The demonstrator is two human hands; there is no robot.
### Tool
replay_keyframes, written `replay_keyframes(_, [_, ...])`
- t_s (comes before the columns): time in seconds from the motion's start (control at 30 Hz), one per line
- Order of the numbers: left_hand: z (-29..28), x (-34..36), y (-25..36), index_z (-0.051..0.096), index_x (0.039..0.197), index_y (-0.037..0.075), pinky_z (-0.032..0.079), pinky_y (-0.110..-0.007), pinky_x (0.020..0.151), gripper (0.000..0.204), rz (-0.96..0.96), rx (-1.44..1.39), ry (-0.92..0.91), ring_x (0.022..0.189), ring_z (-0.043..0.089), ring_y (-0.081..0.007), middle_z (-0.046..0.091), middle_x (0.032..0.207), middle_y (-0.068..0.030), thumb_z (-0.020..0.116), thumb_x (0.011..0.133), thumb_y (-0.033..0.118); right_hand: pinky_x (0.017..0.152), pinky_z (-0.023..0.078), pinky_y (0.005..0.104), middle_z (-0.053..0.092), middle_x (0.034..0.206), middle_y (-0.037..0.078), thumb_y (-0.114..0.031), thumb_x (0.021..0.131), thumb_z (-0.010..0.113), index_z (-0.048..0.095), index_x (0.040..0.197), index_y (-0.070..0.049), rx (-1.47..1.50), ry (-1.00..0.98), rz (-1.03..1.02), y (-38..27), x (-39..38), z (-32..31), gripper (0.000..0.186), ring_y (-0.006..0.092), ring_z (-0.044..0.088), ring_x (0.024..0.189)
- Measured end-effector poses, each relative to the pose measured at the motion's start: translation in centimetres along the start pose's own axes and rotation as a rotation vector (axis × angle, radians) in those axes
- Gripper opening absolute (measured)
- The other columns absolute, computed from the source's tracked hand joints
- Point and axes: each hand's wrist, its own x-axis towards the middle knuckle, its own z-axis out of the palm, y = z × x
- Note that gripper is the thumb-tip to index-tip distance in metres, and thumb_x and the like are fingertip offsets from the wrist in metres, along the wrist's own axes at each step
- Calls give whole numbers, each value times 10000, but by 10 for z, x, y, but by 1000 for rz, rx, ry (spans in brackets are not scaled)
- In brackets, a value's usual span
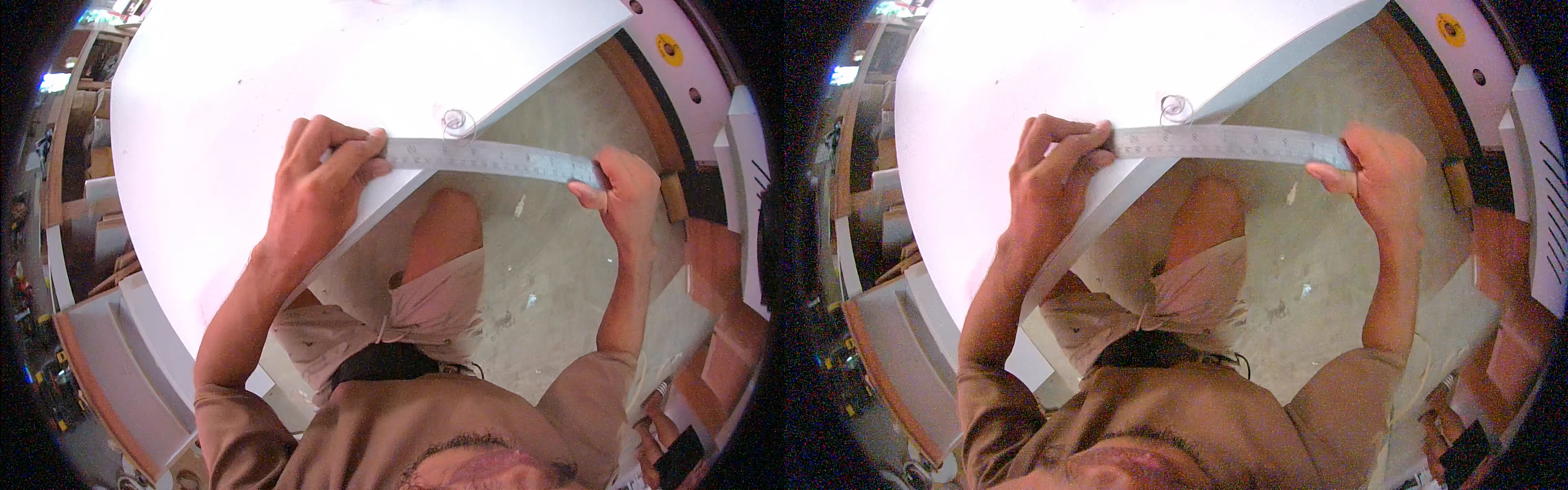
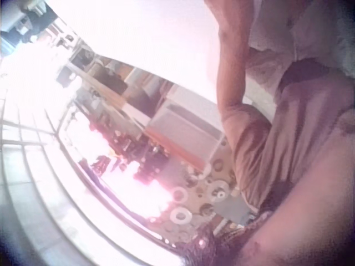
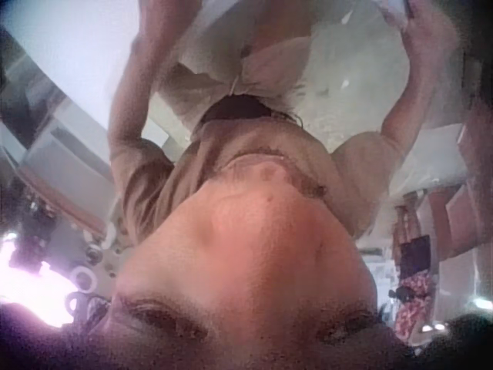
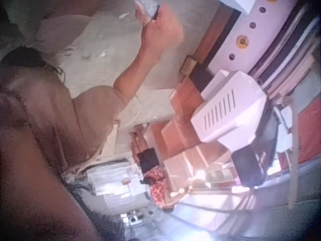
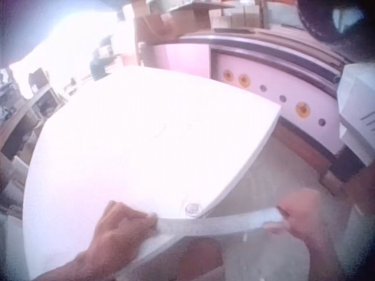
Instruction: The person kneels on the floor and uses a metal ruler and a pencil to measure and mark a white board. They wipe the board with a cloth, then repeatedly align the ruler and draw lines or marks on the surface.
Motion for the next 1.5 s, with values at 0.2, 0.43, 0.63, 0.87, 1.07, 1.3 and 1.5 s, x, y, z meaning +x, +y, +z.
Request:
replay_keyframes(0.2, [3, -2, -4, 773, 1046, 38, 507, -333, 692, 254, -29, -10, -16, 828, 544, -195, 629, 916, -36, 809, 795, 35, 559, 423, 439, 507, 639, 119, -724, 743, 696, 531, 729, -75, -4, -118, -33, -3, 38, -4, 670, 342, 563, 612])
replay_keyframes(0.43, [-1, 0, -8, 775, 1065, 28, 518, -342, 708, 229, -67, 20, 27, 831, 548, -195, 638, 903, -55, 783, 836, 39, 549, 392, 401, 446, 645, 128, -798, 773, 615, 490, 742, -33, 150, -95, -69, 15, 73, 20, 776, 310, 505, 589])
replay_keyframes(0.63, [-3, 7, -3, 778, 1054, 18, 528, -361, 747, 198, -58, -23, 75, 874, 575, -214, 652, 913, -64, 769, 862, 68, 560, 407, 407, 469, 660, 138, -750, 784, 659, 501, 755, -27, 71, -54, -40, 3, 49, -1, 741, 317, 518, 604])
replay_keyframes(0.87, [20, 35, 9, 776, 1055, 17, 528, -362, 762, 195, 136, -105, 3, 900, 585, -225, 660, 916, -71, 762, 880, 100, 572, 433, 436, 534, 663, 138, -700, 794, 696, 544, 769, -66, 30, -5, 89, 34, 2, -14, 652, 344, 558, 619])
replay_keyframes(1.07, [26, 52, 10, 779, 1043, 21, 530, -360, 756, 183, 81, -76, 1, 884, 579, -213, 657, 906, -59, 762, 880, 102, 569, 433, 436, 539, 669, 130, -729, 794, 659, 531, 773, -61, -10, 2, 92, 46, 18, -12, 681, 340, 565, 622])
replay_keyframes(1.3, [31, 43, 6, 784, 1072, 37, 532, -375, 789, 215, -26, -44, 4, 900, 620, -245, 670, 930, -101, 756, 863, 78, 610, 456, 454, 558, 703, 145, -727, 812, 640, 536, 809, -57, -58, -27, -40, 61, 66, 1, 678, 377, 601, 687])
replay_keyframes(1.5, [25, 49, -1, 780, 1069, 22, 533, -382, 810, 191, -45, -23, 26, 917, 577, -232, 648, 937, -80, 745, 904, 111, 639, 463, 476, 590, 751, 183, -711, 836, 640, 554, 845, -42, 11, -45, -53, 62, 86, 5, 674, 413, 611, 742])
